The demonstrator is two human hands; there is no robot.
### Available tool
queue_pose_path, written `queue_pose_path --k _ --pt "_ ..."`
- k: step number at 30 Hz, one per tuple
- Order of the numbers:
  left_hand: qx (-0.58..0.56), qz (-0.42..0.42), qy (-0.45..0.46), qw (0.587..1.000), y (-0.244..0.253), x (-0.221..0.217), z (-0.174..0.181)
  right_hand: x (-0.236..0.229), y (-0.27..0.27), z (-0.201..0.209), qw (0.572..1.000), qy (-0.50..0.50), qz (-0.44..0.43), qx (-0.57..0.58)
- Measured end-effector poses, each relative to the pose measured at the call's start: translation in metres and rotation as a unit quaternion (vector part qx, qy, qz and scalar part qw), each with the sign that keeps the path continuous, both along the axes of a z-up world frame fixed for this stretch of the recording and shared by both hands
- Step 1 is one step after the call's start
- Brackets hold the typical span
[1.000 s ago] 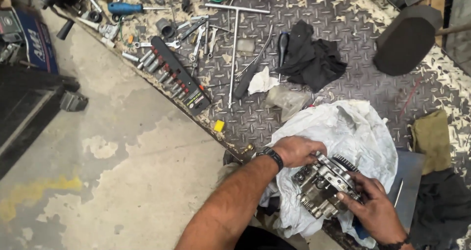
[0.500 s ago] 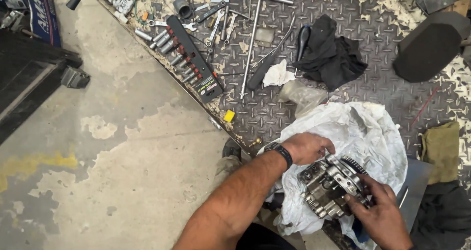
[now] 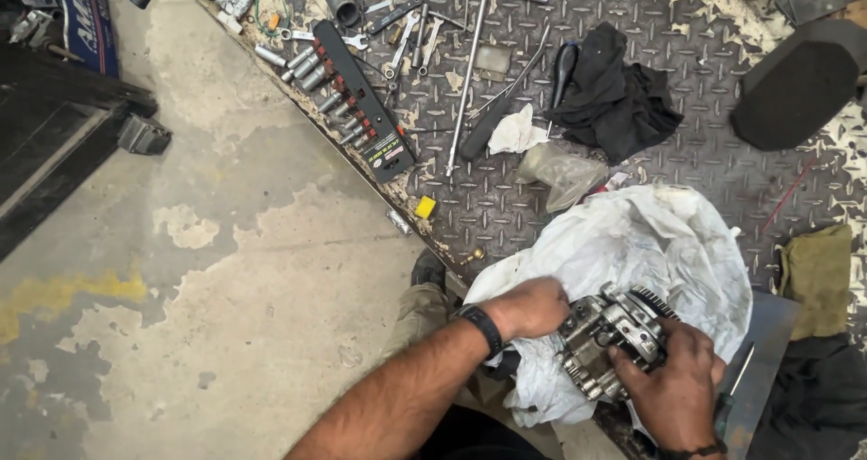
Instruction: The person holds a metallic mechanical component, likely a starter motor, over a workbench and rotates it to view different sides. They use a screwdriver to point at specific features on the part and later wipe it with a black cloth.
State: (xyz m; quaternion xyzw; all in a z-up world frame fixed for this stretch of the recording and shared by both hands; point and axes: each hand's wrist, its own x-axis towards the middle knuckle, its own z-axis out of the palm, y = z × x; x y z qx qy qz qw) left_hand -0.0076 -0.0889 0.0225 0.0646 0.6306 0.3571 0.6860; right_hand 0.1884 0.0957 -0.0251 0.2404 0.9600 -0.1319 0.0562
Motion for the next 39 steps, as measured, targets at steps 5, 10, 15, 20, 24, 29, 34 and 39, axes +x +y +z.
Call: queue_pose_path --k 5,10,15,20,24,29,34,39 --pt "-0.004 0.174 -0.096 0.980 0.000 0.031 -0.032 0.003 0.009 0.016 0.995 -0.034 -0.059 -0.072" --pt "0.029 0.265 -0.167 0.949 0.001 0.045 -0.027 0.020 0.044 0.019 0.969 -0.071 -0.161 -0.175" --pt "0.036 0.157 -0.091 0.983 0.016 0.079 -0.049 0.060 0.063 0.012 0.925 0.007 -0.193 -0.328" --pt "0.045 0.132 -0.088 0.986 0.021 0.093 -0.052 0.071 0.063 0.021 0.906 0.017 -0.216 -0.363" --pt "0.085 0.157 -0.108 0.978 0.032 0.112 -0.065 0.083 0.072 0.017 0.885 0.037 -0.223 -0.407" --pt "0.113 0.204 -0.150 0.961 0.045 0.134 -0.083 0.076 0.076 0.031 0.900 -0.007 -0.199 -0.388" --pt "0.063 0.152 -0.158 0.974 0.043 0.111 -0.050 0.083 0.082 0.022 0.898 0.004 -0.195 -0.393" --pt "0.088 0.192 -0.139 0.967 0.046 0.123 -0.068 0.084 0.085 0.020 0.913 0.000 -0.173 -0.370"
